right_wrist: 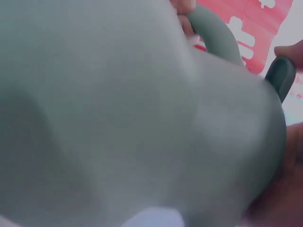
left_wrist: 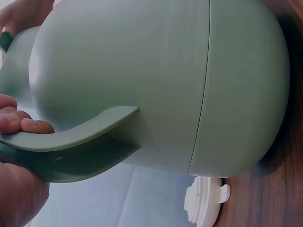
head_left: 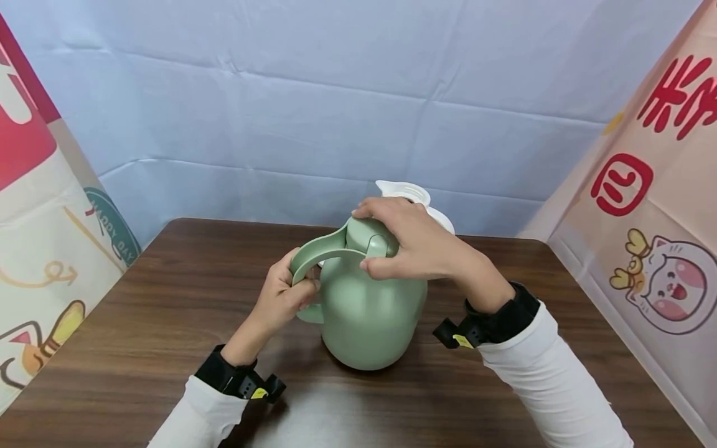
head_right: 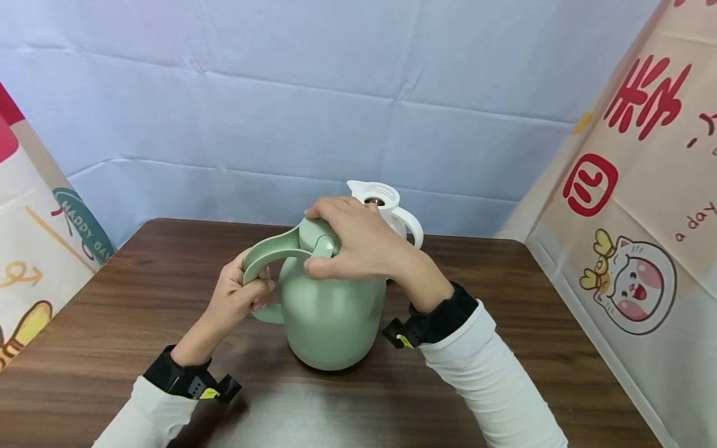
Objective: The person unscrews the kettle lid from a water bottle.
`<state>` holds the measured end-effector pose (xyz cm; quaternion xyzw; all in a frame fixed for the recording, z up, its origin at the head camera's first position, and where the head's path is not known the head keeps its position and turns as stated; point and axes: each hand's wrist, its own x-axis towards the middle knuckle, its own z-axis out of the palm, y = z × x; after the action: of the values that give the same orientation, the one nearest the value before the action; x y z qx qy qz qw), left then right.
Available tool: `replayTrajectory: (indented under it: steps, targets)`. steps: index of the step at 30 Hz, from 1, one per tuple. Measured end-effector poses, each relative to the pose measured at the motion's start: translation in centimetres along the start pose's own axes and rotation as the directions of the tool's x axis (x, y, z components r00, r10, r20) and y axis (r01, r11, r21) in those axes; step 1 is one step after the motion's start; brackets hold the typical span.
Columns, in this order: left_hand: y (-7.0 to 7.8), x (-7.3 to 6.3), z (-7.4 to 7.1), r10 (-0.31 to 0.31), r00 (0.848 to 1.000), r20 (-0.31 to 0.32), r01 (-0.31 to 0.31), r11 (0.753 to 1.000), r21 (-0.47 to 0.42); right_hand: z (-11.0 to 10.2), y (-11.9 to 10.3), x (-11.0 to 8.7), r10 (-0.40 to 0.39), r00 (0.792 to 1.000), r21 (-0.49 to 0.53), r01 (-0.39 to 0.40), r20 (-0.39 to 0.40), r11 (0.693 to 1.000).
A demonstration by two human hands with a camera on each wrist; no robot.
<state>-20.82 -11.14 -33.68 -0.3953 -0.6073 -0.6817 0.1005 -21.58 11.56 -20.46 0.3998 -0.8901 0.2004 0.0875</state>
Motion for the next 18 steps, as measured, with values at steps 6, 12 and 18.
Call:
replayTrajectory:
  steps: [6,12,18]
  targets:
    - [0.1,0.1,-0.1,0.002,1.000,-0.011,-0.002,1.000,-0.010,0.1,0.9,-0.4,-0.070,0.997,0.068,0.071,-0.009,0.995]
    - [0.0,0.1,0.1,-0.002,1.000,-0.007,0.002,1.000,-0.021,0.2,1.2,-0.6,-0.097,0.995,0.088,0.099,-0.023,0.991]
    - [0.1,0.0,0.1,-0.004,1.000,-0.010,0.004,1.000,-0.027,0.2,1.1,-1.0,-0.145,0.986,0.163,0.156,-0.077,0.974]
